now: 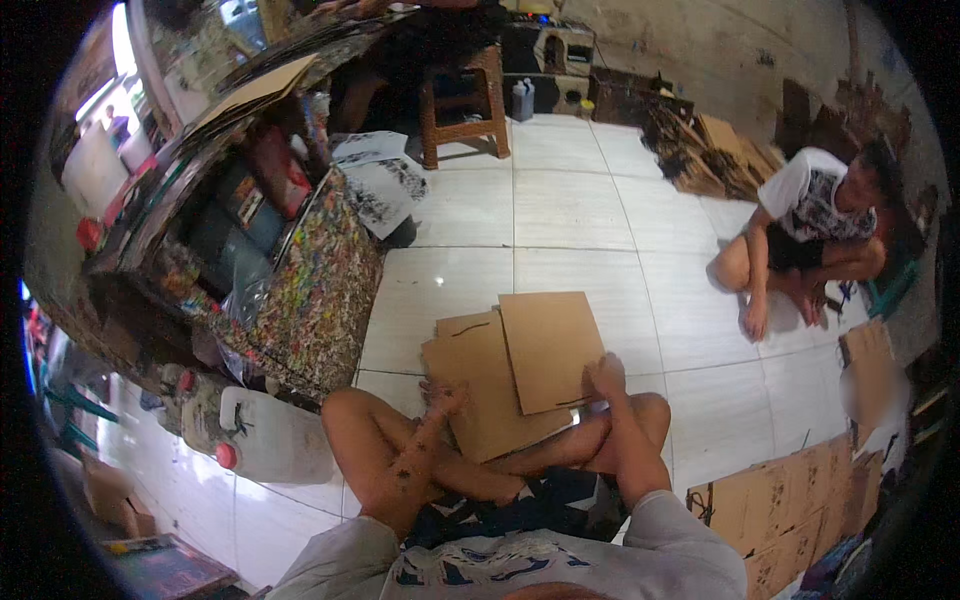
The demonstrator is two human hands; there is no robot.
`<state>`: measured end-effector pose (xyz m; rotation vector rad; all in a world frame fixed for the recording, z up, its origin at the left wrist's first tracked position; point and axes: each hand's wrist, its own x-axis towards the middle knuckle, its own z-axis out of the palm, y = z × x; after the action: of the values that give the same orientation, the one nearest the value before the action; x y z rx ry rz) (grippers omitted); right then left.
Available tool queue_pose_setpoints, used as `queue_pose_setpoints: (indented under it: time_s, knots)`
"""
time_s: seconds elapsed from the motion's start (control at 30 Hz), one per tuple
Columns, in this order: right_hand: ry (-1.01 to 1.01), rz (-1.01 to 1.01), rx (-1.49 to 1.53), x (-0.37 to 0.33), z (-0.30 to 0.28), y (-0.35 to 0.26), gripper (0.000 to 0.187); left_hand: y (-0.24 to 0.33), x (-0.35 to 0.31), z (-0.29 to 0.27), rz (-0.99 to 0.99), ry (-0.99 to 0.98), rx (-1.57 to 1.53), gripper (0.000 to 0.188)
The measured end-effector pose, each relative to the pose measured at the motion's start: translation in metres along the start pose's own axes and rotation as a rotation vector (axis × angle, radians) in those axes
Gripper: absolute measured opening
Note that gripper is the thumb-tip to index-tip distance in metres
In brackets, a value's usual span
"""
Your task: The person assembles paper bags by inserting a small board into the bottom of a brown paper bag and stacking them.
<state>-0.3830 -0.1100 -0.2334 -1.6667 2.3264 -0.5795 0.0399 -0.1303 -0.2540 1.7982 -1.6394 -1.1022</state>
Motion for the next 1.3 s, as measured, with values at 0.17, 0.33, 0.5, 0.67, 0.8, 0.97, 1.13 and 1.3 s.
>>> queue_pose_setpoints:
  time_s: [0.17, 0.33, 0.5, 0.67, 0.8, 0.97, 1.13, 1.3]
  knots:
    - [-0.035, 0.203, 0.023, -0.015, -0.041, -0.108, 0.07, -0.064, 0.001, -0.024, -0.213, 0.054, -0.055, 0.058]
    - [-0.204, 0.24, 0.248, 0.0, -0.037, -0.079, 0.077, 0.019, 0.007, -0.035, -0.063, 0.098, -0.306, 0.034]
    - [-0.13, 0.071, 0.481, 0.006, -0.022, -0.088, 0.065, -0.034, 0.051, -0.088, 0.147, -0.257, 0.036, 0.042]
    - [-0.189, 0.162, 0.724, 0.004, -0.046, -0.101, 0.057, 0.073, 0.009, -0.055, -0.172, -0.153, 0.126, 0.054]
    - [-0.203, 0.176, 0.793, 0.004, -0.048, -0.108, 0.046, 0.078, -0.001, -0.06, 0.105, 0.139, 0.354, 0.055]
    - [-0.455, 0.42, 1.382, 0.008, -0.064, -0.103, 0.044, 0.108, -0.04, -0.034, 0.553, 0.405, 0.176, 0.053]
    - [-0.552, 0.224, 1.806, -0.003, -0.087, -0.113, 0.046, 0.13, -0.042, -0.057, 0.143, 0.235, -0.087, 0.051]
    - [-0.609, 0.117, 1.946, -0.016, -0.099, -0.108, 0.047, 0.184, -0.057, -0.097, -0.125, -0.082, -0.97, 0.048]
